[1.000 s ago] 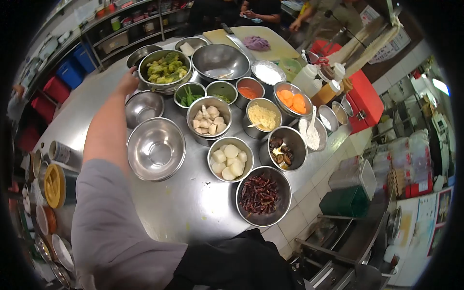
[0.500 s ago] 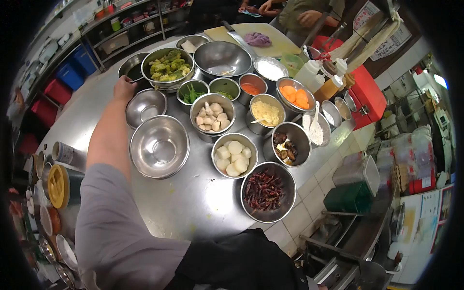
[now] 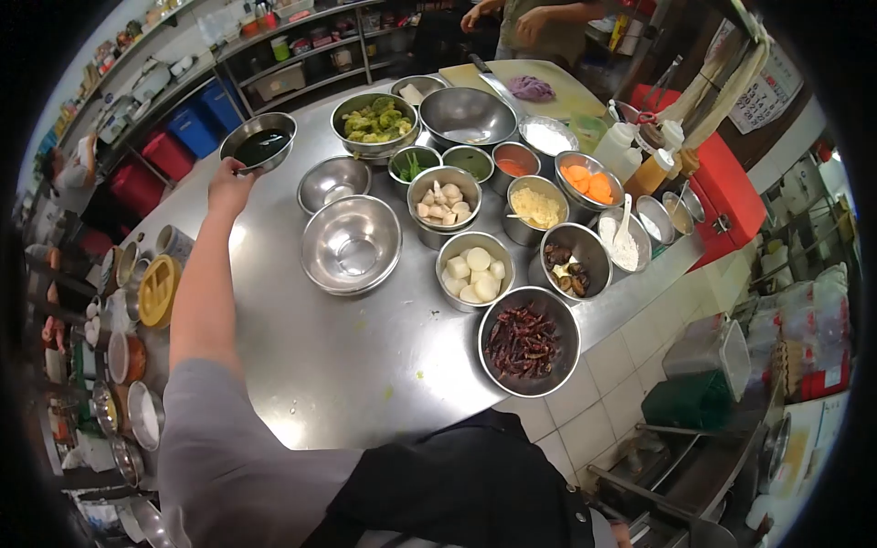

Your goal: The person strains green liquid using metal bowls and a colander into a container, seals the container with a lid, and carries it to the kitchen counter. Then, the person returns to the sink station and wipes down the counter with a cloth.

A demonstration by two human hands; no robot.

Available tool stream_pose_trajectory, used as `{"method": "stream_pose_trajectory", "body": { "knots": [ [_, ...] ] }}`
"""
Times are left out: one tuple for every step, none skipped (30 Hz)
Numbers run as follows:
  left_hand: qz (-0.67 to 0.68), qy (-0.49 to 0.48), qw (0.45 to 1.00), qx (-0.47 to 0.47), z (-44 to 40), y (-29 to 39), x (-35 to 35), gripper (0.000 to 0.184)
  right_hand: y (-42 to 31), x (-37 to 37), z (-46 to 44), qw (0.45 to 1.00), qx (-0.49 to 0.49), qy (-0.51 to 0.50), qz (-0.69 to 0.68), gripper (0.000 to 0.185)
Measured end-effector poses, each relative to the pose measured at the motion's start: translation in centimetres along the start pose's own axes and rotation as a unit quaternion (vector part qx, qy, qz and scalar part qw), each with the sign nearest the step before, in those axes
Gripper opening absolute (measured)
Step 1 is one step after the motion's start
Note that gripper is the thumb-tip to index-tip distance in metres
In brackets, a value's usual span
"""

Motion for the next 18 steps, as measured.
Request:
{"method": "stream_pose_trajectory", "body": {
  "knots": [
    [-0.005, -0.003, 1.0, 0.007, 0.8, 1.0, -2.2, 0.043, 0.3, 0.0, -0.5, 1.0, -0.007, 0.0, -0.002, 0.026],
    [-0.004, -0.005, 1.0, 0.021, 1.5, 1.9, -4.1, 0.043, 0.7, -0.3, -1.0, 1.0, -0.024, -0.002, 0.003, 0.026],
    [-0.002, -0.007, 0.999, 0.037, 2.2, 3.0, -5.9, 0.043, 1.0, -0.5, -1.5, 0.999, -0.038, -0.003, 0.006, 0.026],
    [0.003, -0.012, 0.998, 0.056, 3.0, 4.3, -7.1, 0.044, 1.5, -0.8, -2.3, 0.996, -0.084, -0.003, 0.028, 0.027],
    [-0.002, -0.002, 0.997, 0.071, 3.6, 5.2, -8.4, 0.045, 2.3, -1.1, -2.9, 0.989, -0.137, 0.002, 0.053, 0.027],
    [-0.004, 0.004, 0.996, 0.09, 4.2, 6.1, -9.5, 0.046, 1.3, -1.5, -2.5, 0.909, -0.367, 0.039, 0.192, 0.027],
    [0.0, -0.011, 0.996, 0.087, 5.4, 8.0, -10.8, 0.046, 0.7, -1.7, -0.2, 0.767, -0.563, 0.126, 0.28, 0.027],
    [0.009, -0.032, 0.996, 0.088, 6.9, 10.2, -11.8, 0.047, 2.2, -2.3, 0.2, 0.722, -0.616, 0.163, 0.269, 0.027],
    [0.003, -0.019, 0.992, 0.121, 7.5, 11.1, -12.3, 0.045, 3.5, -2.8, 0.6, 0.734, -0.619, 0.172, 0.221, 0.028],
    [0.029, -0.031, 0.987, 0.153, 8.8, 13.1, -12.9, 0.042, 5.9, -1.8, -2.9, 0.932, -0.355, -0.049, 0.053, 0.015],
    [0.027, -0.047, 0.987, 0.154, 9.9, 14.6, -13.1, 0.038, 9.7, -1.3, -3.0, 0.983, -0.004, -0.091, -0.159, 0.021],
    [0.044, -0.045, 0.984, 0.166, 12.1, 17.4, -13.9, 0.036, 9.0, -2.9, -2.5, 0.995, -0.037, -0.049, -0.076, 0.022],
    [0.049, -0.043, 0.981, 0.181, 12.6, 18.0, -13.7, 0.034, 9.7, -3.5, -2.5, 0.991, -0.034, -0.036, -0.122, 0.023],
    [0.067, -0.059, 0.978, 0.188, 14.2, 20.1, -13.7, 0.03, 10.6, -4.1, -2.9, 0.985, -0.033, -0.021, -0.167, 0.025],
    [0.101, -0.076, 0.974, 0.19, 15.4, 21.5, -13.3, 0.025, 11.5, -4.7, -3.5, 0.988, -0.034, -0.014, -0.15, 0.025],
    [0.096, -0.086, 0.972, 0.194, 16.7, 23.3, -13.0, 0.024, 12.7, -5.3, -4.2, 0.99, -0.033, -0.006, -0.135, 0.026],
    [0.094, -0.091, 0.969, 0.208, 18.5, 25.9, -12.8, 0.023, 13.7, -5.9, -4.9, 0.992, -0.043, 0.0, -0.116, 0.026],
    [0.089, -0.097, 0.966, 0.221, 20.4, 28.5, -12.5, 0.022, 14.7, -6.1, -5.3, 0.994, -0.052, 0.004, -0.095, 0.026]
  ]
}}
Point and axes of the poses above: each hand's wrist, its own z-axis away from the middle knuckle, its own x-axis out of the palm, y = z × x, the point moved 8 cm from there along -z, towards the middle knuckle, and after that the axes turned 5 degrees about z, right-handed, at the moved point
